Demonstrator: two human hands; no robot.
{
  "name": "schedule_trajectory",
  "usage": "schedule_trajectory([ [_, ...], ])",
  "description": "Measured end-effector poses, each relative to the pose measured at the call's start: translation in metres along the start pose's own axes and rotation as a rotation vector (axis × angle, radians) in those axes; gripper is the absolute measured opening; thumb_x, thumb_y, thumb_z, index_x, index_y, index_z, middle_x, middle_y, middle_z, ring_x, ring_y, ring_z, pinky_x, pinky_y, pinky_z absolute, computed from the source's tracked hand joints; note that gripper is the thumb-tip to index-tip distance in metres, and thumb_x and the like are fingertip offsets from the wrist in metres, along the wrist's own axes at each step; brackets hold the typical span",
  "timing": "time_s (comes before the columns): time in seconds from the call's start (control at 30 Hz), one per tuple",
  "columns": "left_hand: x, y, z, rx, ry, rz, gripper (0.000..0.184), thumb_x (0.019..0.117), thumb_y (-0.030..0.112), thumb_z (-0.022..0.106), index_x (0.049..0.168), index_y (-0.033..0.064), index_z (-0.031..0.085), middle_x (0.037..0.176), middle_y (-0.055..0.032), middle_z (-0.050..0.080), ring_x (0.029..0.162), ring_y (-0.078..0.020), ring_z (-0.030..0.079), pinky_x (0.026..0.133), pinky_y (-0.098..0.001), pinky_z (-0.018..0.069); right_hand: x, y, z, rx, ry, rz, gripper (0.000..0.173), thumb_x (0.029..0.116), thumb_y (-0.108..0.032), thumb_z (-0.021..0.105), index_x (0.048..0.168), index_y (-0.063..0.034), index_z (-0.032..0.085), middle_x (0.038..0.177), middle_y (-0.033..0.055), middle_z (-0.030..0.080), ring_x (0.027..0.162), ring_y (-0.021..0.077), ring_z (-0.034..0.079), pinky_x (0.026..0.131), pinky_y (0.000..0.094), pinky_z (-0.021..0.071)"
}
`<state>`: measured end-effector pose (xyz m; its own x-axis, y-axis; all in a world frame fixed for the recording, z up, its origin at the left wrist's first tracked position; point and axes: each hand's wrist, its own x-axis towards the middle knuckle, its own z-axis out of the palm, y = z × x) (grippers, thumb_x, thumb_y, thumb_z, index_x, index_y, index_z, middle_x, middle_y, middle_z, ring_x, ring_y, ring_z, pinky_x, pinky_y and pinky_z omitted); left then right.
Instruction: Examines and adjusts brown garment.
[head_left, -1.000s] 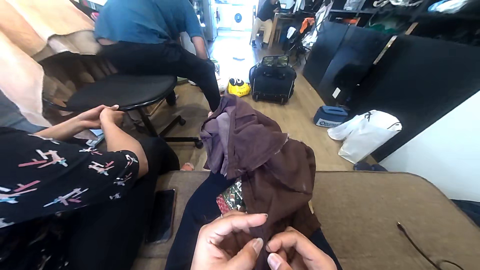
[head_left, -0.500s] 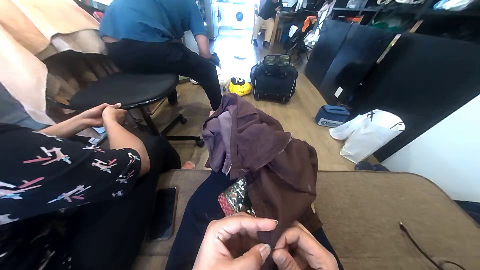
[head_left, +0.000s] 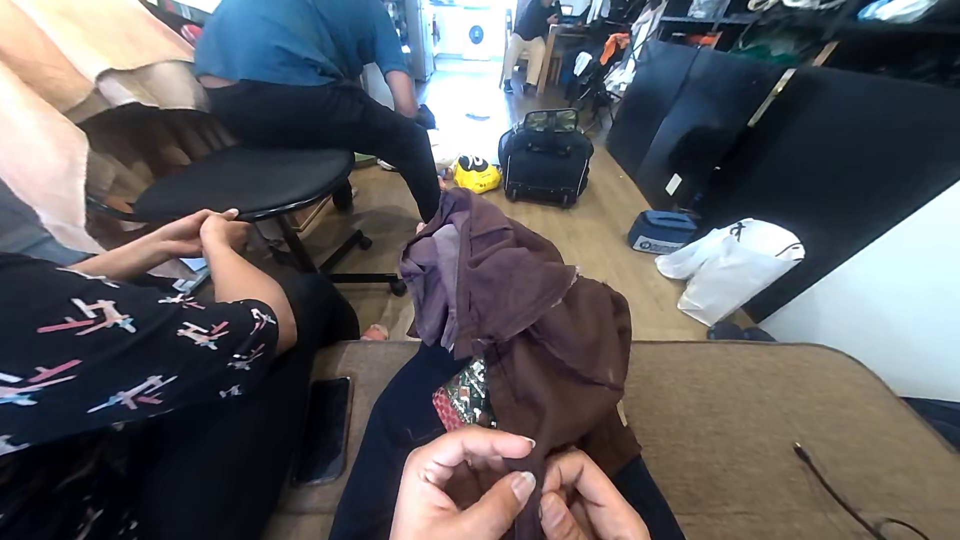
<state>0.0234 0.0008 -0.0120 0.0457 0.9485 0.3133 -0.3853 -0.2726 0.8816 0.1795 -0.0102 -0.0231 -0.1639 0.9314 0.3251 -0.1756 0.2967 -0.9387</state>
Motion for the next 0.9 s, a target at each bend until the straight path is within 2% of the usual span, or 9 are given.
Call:
schedule_trajectory([
  [0.27,-0.0004,0.0005,-0.0005,0.017,0.003,0.008,0.030,0.0878,-0.005,0.071,0.110,0.0135,0.077,0.097,0.0073,0.077,0.083,-0.0007,0.071,0.076,-0.0204,0.0599,-0.0006,-0.0013,0.0010,0.038,-0.007,0.009,0.006,0.1028,-0.007,0.055,0.101,-0.0057,0.060,0.089,-0.0075,0.059,0.071,-0.0074,0.053,0.062,0.0128,0.0477],
  [0.53,-0.0010,0.0000,-0.0005,-0.047,0.012,-0.072,0.028,0.0885,-0.003,0.071,0.109,0.0157,0.077,0.095,0.0081,0.076,0.079,0.0011,0.069,0.073,-0.0189,0.0587,-0.0004,-0.0005,0.0002,0.043,-0.004,-0.002,0.006,0.1032,-0.009,0.056,0.101,-0.0075,0.061,0.088,-0.0087,0.059,0.070,-0.0075,0.053,0.062,0.0129,0.0474],
  [0.77,-0.0006,-0.0005,-0.0017,0.056,-0.011,0.055,0.029,0.0882,-0.004,0.071,0.109,0.0151,0.076,0.097,0.0091,0.076,0.082,0.0010,0.069,0.075,-0.0190,0.0592,-0.0012,-0.0033,0.0014,0.068,-0.005,0.020,0.007,0.1017,-0.003,0.053,0.102,-0.0071,0.059,0.085,-0.0092,0.060,0.067,-0.0070,0.052,0.059,0.0129,0.0455],
  [0.9,0.0014,0.0009,-0.0040,0.096,-0.069,0.121,0.033,0.0891,-0.006,0.070,0.119,0.0099,0.073,0.103,0.0066,0.076,0.089,-0.0015,0.071,0.082,-0.0221,0.0605,-0.0005,-0.0005,-0.0005,0.029,0.021,-0.011,0.005,0.1019,-0.008,0.058,0.100,-0.0064,0.063,0.092,-0.0064,0.059,0.073,-0.0069,0.054,0.065,0.0124,0.0491],
])
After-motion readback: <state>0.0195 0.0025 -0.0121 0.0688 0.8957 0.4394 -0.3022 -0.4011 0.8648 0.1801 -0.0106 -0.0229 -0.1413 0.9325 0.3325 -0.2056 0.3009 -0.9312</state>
